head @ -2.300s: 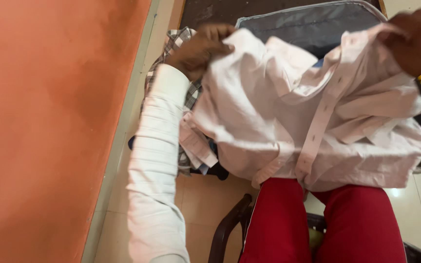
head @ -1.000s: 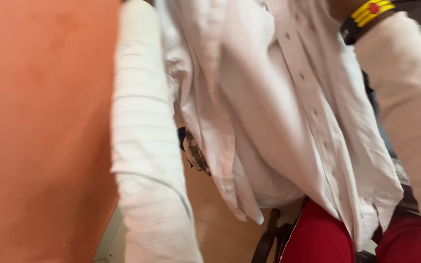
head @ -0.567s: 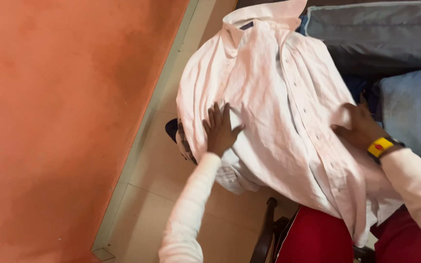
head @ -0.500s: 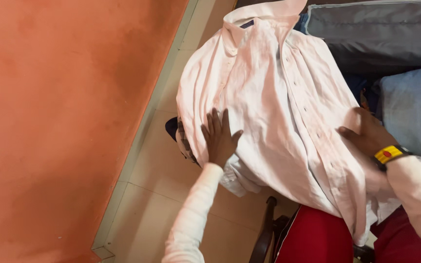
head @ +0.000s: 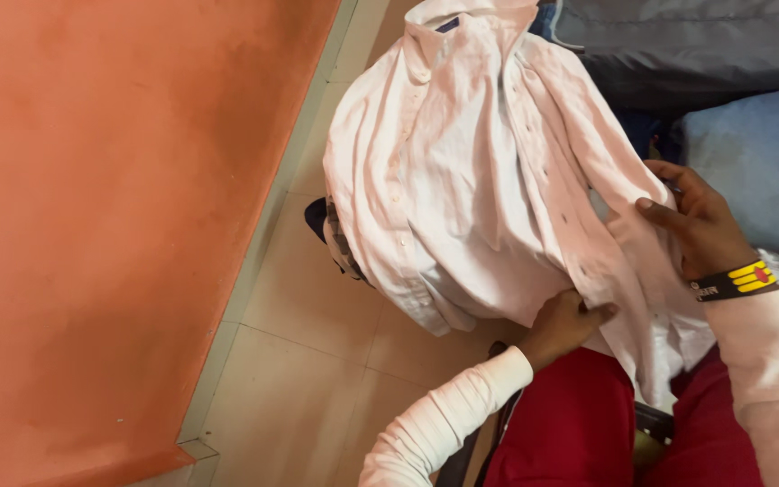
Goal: The person packs a suitcase by folding and arranging a checked shirt and a white dress shirt, which they button up before placing it inside.
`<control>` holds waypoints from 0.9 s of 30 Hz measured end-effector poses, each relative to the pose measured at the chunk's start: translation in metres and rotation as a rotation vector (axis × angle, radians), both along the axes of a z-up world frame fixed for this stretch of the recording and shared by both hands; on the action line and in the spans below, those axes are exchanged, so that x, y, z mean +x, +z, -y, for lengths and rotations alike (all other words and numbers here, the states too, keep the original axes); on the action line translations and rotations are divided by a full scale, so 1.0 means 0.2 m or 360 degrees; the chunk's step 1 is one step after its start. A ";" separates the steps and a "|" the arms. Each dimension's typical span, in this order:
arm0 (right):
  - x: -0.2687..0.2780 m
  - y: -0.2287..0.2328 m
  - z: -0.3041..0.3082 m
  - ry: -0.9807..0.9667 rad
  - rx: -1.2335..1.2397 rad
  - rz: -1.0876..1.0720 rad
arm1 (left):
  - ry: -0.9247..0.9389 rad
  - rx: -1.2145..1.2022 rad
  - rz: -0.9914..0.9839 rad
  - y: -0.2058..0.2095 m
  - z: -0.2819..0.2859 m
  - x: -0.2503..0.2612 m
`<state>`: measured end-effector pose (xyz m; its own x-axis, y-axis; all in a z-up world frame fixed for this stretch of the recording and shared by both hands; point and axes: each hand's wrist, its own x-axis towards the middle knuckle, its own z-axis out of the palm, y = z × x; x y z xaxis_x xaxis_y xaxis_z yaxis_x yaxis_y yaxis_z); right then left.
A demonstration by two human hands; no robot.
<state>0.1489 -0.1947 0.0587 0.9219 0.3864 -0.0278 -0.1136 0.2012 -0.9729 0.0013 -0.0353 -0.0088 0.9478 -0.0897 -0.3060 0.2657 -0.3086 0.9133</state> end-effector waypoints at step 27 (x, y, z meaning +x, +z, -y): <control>0.09 -0.37 -0.04 -0.0102 -0.1494 0.0841 | 0.0853 0.0287 0.0587 0.37 -0.97 -0.65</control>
<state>0.1666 -0.1859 -0.0160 0.9218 0.3689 0.1194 0.3503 -0.6603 -0.6643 -0.1281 0.1580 0.0643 0.8924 0.4441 0.0800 0.1051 -0.3770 0.9203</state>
